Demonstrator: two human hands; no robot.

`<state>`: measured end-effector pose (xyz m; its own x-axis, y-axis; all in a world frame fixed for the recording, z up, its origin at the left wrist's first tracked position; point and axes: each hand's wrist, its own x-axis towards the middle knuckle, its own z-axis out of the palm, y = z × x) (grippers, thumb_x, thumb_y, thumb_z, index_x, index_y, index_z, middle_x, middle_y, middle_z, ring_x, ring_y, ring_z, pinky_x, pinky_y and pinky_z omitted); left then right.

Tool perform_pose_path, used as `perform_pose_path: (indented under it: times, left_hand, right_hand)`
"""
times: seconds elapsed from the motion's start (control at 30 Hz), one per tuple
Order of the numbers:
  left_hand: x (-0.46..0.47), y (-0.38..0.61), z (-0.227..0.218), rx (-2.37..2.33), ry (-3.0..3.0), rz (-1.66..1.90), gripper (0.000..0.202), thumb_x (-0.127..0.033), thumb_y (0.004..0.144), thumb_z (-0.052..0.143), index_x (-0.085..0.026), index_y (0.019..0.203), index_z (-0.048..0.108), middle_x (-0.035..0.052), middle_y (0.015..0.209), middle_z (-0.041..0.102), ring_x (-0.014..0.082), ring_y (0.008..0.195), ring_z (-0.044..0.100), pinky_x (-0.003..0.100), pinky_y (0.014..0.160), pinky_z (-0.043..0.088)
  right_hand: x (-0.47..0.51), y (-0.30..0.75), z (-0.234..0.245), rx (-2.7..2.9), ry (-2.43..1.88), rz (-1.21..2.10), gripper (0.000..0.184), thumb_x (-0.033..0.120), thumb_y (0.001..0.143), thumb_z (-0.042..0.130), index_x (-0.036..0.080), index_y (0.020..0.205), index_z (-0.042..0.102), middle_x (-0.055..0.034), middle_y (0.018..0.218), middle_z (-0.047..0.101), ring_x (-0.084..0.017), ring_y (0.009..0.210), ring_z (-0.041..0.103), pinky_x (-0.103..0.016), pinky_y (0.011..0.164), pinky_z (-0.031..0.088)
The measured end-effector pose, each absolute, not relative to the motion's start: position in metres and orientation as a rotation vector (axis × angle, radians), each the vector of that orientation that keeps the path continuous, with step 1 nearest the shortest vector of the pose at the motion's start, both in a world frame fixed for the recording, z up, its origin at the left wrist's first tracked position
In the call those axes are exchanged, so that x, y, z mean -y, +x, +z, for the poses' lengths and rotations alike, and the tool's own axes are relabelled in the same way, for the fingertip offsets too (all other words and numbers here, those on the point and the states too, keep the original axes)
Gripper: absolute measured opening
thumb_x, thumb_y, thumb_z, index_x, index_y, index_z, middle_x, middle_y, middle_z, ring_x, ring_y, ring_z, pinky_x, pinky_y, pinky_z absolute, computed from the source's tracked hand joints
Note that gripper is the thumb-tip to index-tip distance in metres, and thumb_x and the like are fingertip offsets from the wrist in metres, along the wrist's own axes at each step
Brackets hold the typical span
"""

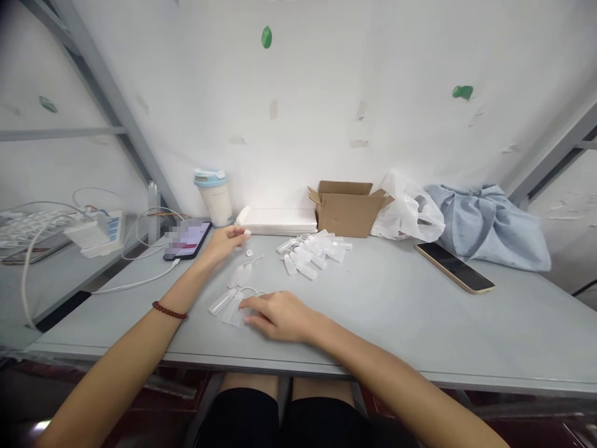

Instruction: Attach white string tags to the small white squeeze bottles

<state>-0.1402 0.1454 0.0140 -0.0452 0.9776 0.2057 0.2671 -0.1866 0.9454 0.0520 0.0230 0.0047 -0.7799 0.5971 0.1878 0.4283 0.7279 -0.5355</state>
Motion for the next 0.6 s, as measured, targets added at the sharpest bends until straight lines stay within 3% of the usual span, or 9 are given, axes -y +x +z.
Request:
perform_pose_path:
  times: [0.2, 0.37, 0.6]
  left_hand:
    - [-0.144, -0.145, 0.022, -1.287, 1.294, 1.367, 0.034, -0.031, 0.056, 0.073, -0.011, 0.082, 0.063, 0.0039, 0.073, 0.065, 0.0130, 0.066, 0.058, 0.025, 0.062, 0.045]
    - [-0.144, -0.155, 0.032, -1.237, 1.121, 1.463, 0.022, -0.026, 0.062, 0.070, -0.010, 0.075, 0.063, 0.0015, 0.064, 0.061, 0.0085, 0.055, 0.053, 0.023, 0.058, 0.045]
    - [-0.136, -0.157, 0.040, -1.213, 1.169, 1.351, 0.023, -0.027, 0.064, 0.071, -0.010, 0.078, 0.065, 0.0070, 0.076, 0.065, 0.0125, 0.066, 0.059, 0.024, 0.062, 0.048]
  right_hand:
    - [-0.023, 0.051, 0.003, 2.695, -0.794, 0.568, 0.030, 0.033, 0.094, 0.036, 0.020, 0.103, 0.062, -0.0056, 0.082, 0.062, -0.015, 0.068, 0.055, -0.025, 0.063, 0.038]
    - [-0.030, 0.059, 0.004, 2.572, -0.858, 0.549, 0.028, 0.031, 0.094, 0.037, 0.019, 0.101, 0.061, -0.0054, 0.080, 0.060, -0.014, 0.066, 0.053, -0.025, 0.064, 0.038]
    - [-0.049, 0.074, 0.005, 2.166, -1.032, 0.511, 0.020, 0.031, 0.090, 0.044, 0.021, 0.102, 0.055, -0.0049, 0.086, 0.058, -0.014, 0.068, 0.052, -0.026, 0.062, 0.041]
